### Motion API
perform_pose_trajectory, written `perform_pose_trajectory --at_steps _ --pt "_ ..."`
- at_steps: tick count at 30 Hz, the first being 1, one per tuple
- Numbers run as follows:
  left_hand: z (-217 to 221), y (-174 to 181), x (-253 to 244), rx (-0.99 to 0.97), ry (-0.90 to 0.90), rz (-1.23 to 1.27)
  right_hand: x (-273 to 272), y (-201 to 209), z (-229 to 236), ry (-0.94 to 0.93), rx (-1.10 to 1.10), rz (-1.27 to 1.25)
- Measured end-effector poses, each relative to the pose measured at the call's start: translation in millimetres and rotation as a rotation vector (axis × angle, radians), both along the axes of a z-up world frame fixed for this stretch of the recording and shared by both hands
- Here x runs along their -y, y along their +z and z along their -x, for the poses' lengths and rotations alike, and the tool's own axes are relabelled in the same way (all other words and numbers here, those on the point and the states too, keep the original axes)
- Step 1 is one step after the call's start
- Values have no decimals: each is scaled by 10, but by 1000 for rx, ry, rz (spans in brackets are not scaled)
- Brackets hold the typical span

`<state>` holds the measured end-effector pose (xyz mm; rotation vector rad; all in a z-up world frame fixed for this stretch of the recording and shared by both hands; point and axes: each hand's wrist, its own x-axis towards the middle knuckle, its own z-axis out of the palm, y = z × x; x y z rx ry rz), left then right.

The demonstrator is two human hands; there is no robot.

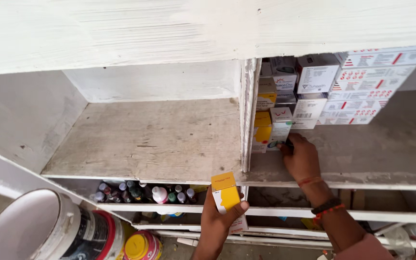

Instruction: The person repeatedly picks up medicine boxes from a table and places them onto shelves in a storage unit by hand.

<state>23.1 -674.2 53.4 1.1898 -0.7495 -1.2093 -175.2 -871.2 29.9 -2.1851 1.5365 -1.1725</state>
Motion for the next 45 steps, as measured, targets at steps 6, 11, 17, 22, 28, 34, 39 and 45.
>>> perform_pose_trajectory --at_steps 6,11,17,22,28,34,39,45 --pt "338 -10 166 -5 18 50 -283 180 60 87 152 296" --pt "597 178 274 136 2 237 -943 89 304 515 407 -140" --pt "867 365 396 281 -171 364 -882 131 681 661 253 -42" --pt "990 406 562 580 -150 480 -745 184 784 632 246 -222" --pt "896 462 518 755 -95 490 -299 104 768 259 317 -11" --pt "794 454 349 615 6 320 38 -1 475 125 97 -153" --pt "811 348 242 527 75 278 -110 188 445 112 58 -197" --pt "931 32 -20 377 208 51 -639 143 601 137 230 305"
